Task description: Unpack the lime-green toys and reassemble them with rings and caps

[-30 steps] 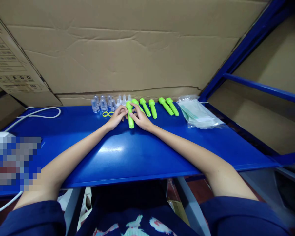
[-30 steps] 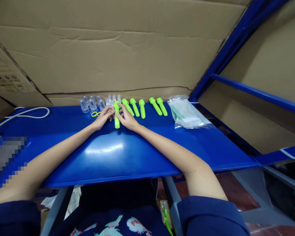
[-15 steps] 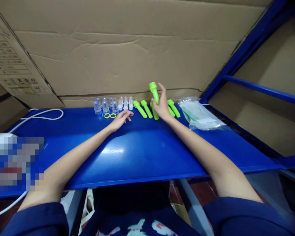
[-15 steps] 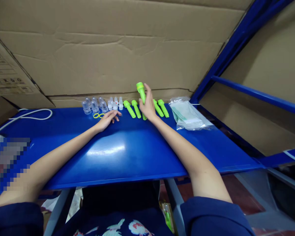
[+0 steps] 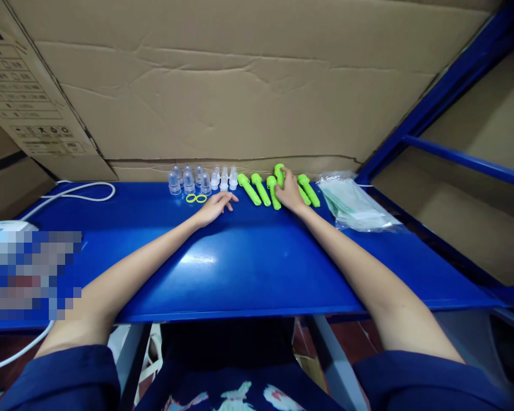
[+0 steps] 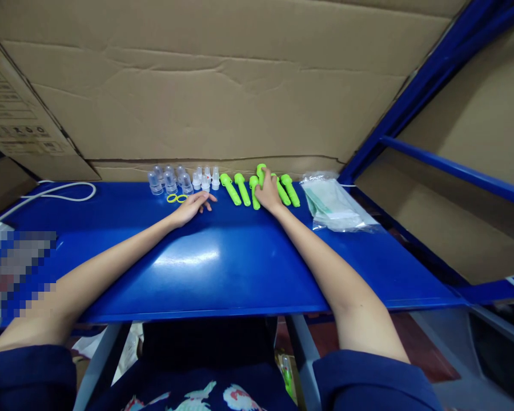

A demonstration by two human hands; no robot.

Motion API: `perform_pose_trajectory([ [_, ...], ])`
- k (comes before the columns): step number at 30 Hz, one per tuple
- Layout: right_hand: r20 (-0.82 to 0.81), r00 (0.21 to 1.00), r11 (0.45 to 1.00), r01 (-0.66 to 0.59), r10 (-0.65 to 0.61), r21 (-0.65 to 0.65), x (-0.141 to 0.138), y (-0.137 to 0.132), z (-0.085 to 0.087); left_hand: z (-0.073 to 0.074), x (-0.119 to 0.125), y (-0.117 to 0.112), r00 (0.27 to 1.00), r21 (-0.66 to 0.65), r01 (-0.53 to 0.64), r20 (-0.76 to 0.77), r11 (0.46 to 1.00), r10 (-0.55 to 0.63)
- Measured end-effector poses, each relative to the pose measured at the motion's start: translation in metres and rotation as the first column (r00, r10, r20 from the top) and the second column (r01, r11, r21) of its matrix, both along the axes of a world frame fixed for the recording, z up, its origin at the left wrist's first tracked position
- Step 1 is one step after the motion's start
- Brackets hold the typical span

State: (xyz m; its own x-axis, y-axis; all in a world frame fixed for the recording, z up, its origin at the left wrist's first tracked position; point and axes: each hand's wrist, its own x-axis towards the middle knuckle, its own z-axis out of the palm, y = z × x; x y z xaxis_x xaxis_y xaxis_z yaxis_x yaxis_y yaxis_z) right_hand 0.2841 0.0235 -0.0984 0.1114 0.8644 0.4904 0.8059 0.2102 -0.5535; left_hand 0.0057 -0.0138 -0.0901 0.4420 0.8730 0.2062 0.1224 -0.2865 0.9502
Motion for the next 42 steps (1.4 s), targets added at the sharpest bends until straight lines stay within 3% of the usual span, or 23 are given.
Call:
perform_pose_trajectory([
  [5,0.109,0.994,0.992,0.025,-0.012,-0.123,-0.012,-0.012,0.009,0.001,-0.001,-0.001,0.999,0.024,0.006,-0.051,1.000,-0.004],
  [11,0.318,0.947,0.938,0.142,-0.036,-0.316,-0.026,-0.022,0.022,0.001,-0.002,-0.001,0.997,0.036,0.009,-0.077,0.999,-0.006],
  [19,0.348,0.935,0.917,0.196,-0.068,-0.347,-0.037,-0.029,0.033,-0.002,-0.003,0.001,0.996,0.067,0.016,-0.091,0.998,-0.010],
  [24,0.387,0.910,0.915,0.276,-0.150,-0.295,-0.021,-0.026,0.036,-0.001,-0.001,0.000,0.990,0.121,0.010,-0.144,0.993,0.008],
  [26,0.413,0.888,0.910,0.327,-0.203,-0.255,-0.012,-0.023,0.033,0.001,0.000,-0.004,0.976,0.189,-0.053,-0.198,0.981,0.091],
  [29,0.450,0.854,0.906,0.377,-0.261,-0.190,0.001,-0.019,0.025,0.004,0.000,-0.011,0.864,0.386,-0.274,-0.303,0.881,0.402],
  [32,0.468,0.841,0.902,0.392,-0.271,-0.181,0.007,-0.016,0.019,0.007,0.000,-0.019,0.629,0.525,-0.392,-0.446,0.755,0.637],
  [34,0.477,0.840,0.904,0.384,-0.258,-0.189,0.007,-0.016,0.019,0.008,0.002,-0.023,0.510,0.566,-0.356,-0.549,0.744,0.662],
  [36,0.482,0.845,0.908,0.364,-0.230,-0.206,0.004,-0.017,0.020,0.009,0.004,-0.026,0.443,0.597,-0.300,-0.604,0.744,0.663],
  [39,0.475,0.857,0.914,0.338,-0.202,-0.222,0.000,-0.020,0.023,0.010,0.006,-0.028,0.409,0.628,-0.271,-0.611,0.730,0.677],
  [42,0.464,0.856,0.927,0.336,-0.228,-0.164,0.003,-0.020,0.024,0.010,0.005,-0.028,0.432,0.616,-0.264,-0.613,0.742,0.662],
])
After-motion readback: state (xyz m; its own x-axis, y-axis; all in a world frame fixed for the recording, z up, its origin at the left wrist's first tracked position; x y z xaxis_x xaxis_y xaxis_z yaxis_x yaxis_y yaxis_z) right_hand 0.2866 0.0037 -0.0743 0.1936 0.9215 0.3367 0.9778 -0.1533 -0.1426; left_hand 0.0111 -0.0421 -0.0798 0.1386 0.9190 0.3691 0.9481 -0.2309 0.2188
